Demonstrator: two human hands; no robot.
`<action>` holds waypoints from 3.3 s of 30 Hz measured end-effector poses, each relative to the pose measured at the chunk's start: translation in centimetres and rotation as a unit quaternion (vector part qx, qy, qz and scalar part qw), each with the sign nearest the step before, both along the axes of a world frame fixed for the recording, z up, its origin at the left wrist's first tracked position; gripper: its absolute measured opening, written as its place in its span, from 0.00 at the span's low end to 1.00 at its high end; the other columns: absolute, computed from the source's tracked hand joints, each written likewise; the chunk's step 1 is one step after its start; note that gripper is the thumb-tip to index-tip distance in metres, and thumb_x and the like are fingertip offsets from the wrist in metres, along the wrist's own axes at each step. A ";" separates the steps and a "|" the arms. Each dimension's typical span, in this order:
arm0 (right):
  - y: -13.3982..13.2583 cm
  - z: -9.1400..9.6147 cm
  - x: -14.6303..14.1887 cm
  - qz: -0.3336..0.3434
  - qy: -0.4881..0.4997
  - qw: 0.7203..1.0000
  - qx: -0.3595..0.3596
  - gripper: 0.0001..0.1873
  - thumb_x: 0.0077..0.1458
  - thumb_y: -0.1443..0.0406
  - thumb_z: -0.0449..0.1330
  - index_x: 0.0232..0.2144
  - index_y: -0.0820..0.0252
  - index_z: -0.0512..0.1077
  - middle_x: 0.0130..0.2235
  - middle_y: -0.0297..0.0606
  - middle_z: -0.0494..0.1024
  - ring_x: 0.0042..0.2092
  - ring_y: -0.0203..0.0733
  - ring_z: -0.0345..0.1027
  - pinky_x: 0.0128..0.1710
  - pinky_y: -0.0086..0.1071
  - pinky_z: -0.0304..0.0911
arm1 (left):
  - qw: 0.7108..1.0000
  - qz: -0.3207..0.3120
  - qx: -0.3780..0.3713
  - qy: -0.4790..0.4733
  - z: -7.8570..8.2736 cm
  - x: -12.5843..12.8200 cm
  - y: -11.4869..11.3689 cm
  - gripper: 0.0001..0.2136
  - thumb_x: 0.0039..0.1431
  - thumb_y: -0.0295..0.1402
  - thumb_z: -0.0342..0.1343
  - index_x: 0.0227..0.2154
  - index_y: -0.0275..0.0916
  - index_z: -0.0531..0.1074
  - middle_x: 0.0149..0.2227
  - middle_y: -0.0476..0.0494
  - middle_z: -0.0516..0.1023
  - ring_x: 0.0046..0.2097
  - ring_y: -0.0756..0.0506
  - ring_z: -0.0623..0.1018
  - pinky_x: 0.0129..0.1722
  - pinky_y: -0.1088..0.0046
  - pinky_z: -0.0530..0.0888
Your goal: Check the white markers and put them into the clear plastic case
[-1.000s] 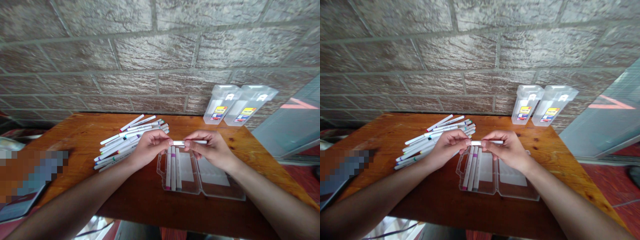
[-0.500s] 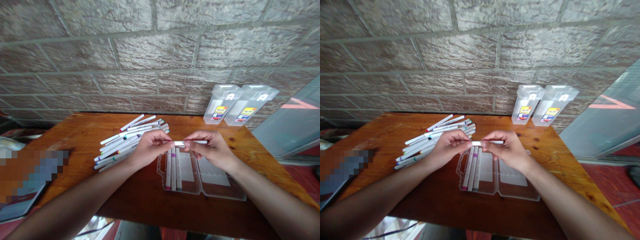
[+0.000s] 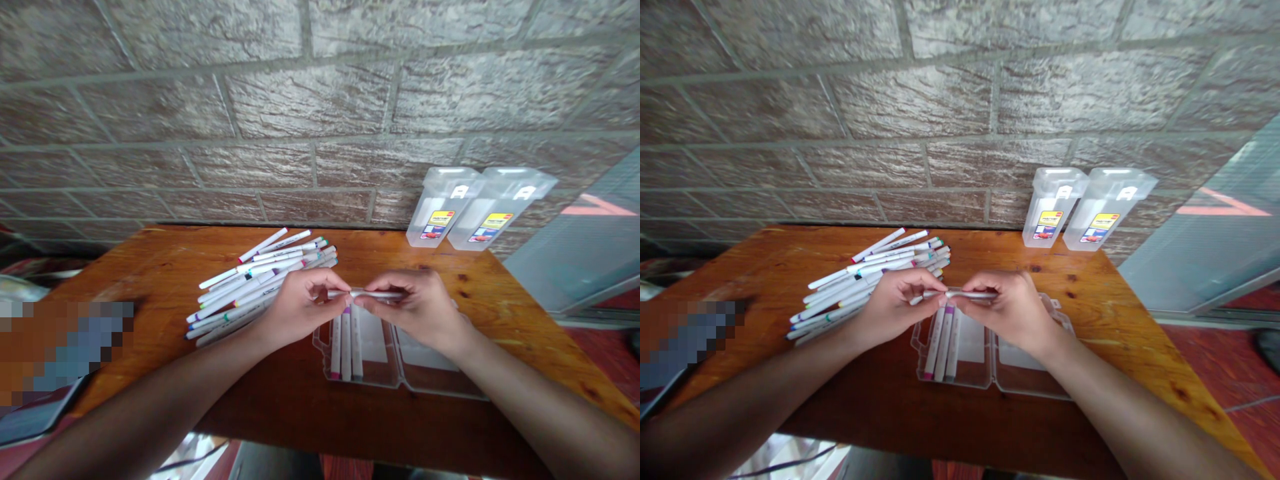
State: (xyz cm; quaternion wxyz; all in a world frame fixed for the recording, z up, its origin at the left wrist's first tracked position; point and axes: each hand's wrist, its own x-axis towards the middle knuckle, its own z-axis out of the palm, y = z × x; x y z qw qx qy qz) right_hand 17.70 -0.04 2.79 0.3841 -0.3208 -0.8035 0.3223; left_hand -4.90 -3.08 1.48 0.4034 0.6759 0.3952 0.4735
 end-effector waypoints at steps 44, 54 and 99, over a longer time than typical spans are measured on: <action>-0.5 0.0 -0.2 -0.005 -0.020 1.000 -0.013 0.15 0.57 0.54 0.70 0.29 0.60 0.81 0.26 0.35 0.80 0.27 0.36 0.68 0.25 0.28 0.59 | 0.999 -0.017 0.027 0.025 0.9 0.1 -0.7 0.03 0.59 0.29 0.63 0.36 0.37 0.80 0.32 0.45 0.84 0.31 0.49 0.80 0.31 0.76 0.75; -0.2 0.1 -0.5 0.033 0.061 0.988 -0.136 0.12 0.55 0.56 0.72 0.30 0.60 0.81 0.30 0.35 0.82 0.30 0.37 0.72 0.31 0.29 0.66 | 1.000 -0.019 0.005 -0.013 0.7 0.1 -0.3 0.04 0.59 0.31 0.66 0.34 0.36 0.80 0.30 0.45 0.83 0.30 0.50 0.78 0.30 0.76 0.73; 0.8 1.4 0.4 0.082 0.227 0.928 -0.284 0.10 0.55 0.60 0.72 0.40 0.55 0.85 0.31 0.41 0.87 0.20 0.30 0.68 0.20 0.24 0.62 | 0.944 0.058 -0.115 -0.304 1.7 -0.6 1.3 0.06 0.53 0.32 0.68 0.26 0.35 0.79 0.21 0.49 0.71 0.24 0.54 0.67 0.27 0.76 0.63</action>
